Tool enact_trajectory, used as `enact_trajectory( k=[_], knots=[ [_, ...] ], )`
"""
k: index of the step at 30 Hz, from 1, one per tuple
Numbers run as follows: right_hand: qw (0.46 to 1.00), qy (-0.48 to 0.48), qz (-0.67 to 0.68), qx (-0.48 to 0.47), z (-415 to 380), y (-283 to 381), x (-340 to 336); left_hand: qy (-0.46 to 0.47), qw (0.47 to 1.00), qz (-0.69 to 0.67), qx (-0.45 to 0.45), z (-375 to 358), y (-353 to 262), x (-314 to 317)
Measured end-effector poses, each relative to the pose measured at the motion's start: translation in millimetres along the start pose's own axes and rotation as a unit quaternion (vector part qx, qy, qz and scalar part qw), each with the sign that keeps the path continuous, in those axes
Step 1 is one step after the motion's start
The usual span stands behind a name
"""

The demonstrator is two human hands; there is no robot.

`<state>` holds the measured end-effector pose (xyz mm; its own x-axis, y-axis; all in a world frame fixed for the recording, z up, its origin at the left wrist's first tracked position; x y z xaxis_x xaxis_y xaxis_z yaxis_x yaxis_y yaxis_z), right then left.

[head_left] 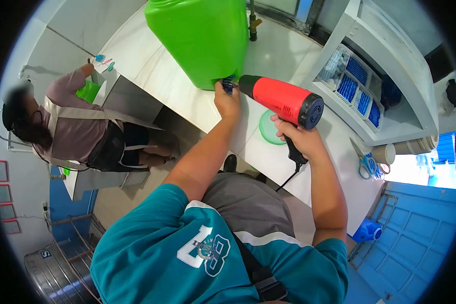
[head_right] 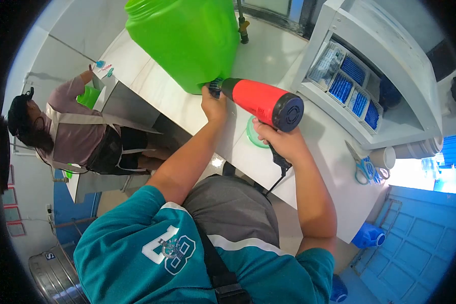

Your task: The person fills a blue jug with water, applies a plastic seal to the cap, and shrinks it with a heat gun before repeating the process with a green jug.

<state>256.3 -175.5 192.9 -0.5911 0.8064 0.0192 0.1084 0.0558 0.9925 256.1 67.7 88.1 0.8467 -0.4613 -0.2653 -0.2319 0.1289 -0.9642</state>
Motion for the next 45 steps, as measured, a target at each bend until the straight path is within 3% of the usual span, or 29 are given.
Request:
enact_trajectory(
  k=[17, 19, 22, 35, 37, 38, 40, 41, 43, 44, 45],
  knots=[
    [0.996, -0.055, 0.053, 0.05, -11, -30, -36, 0.014, 0.999, 0.004, 0.045, 3, 8, -1],
    [0.996, -0.058, 0.055, 0.044, -15, -32, -37, 0.068, 0.997, -0.027, 0.007, 7, 17, 0],
    [0.995, -0.053, 0.078, 0.044, -20, -39, -35, 0.088, 0.994, -0.058, 0.018, 8, 23, 2],
    [0.988, -0.061, 0.141, 0.02, -7, -43, -15, 0.121, 0.989, -0.078, 0.037, 7, 14, -2],
    [0.988, -0.078, 0.134, 0.024, -6, -44, -17, 0.142, 0.957, -0.177, -0.178, 4, 6, -6],
    [0.988, -0.079, 0.132, 0.023, -8, -42, -19, 0.143, 0.957, -0.179, -0.177, 11, 16, -5],
    [0.987, -0.076, 0.136, 0.03, -14, -37, -20, 0.237, 0.826, -0.461, -0.222, 30, 39, 7],
    [0.987, -0.089, 0.136, 0.018, -18, -31, -18, 0.241, 0.824, -0.464, -0.217, 34, 40, 8],
    [0.984, -0.083, 0.157, -0.028, -28, -16, -24, 0.224, 0.781, -0.497, -0.305, 32, 50, 8],
    [0.978, -0.076, 0.18, -0.066, -32, -6, -27, 0.228, 0.781, -0.499, -0.3, 28, 36, 2],
    [0.974, -0.069, 0.186, -0.108, -36, 9, -33, 0.231, 0.797, -0.434, -0.35, 20, 28, -2]
  ],
)
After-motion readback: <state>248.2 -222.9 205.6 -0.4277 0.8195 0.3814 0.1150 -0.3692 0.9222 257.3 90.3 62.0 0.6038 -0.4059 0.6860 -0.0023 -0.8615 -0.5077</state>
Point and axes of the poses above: each hand's wrist, its own z-axis towards the middle knuckle, its own x-axis out of the palm, y = z × x, the point moved 5 cm from there along z, towards the middle knuckle, and after that the axes turned 9 degrees about -x, right-handed, at the moved point
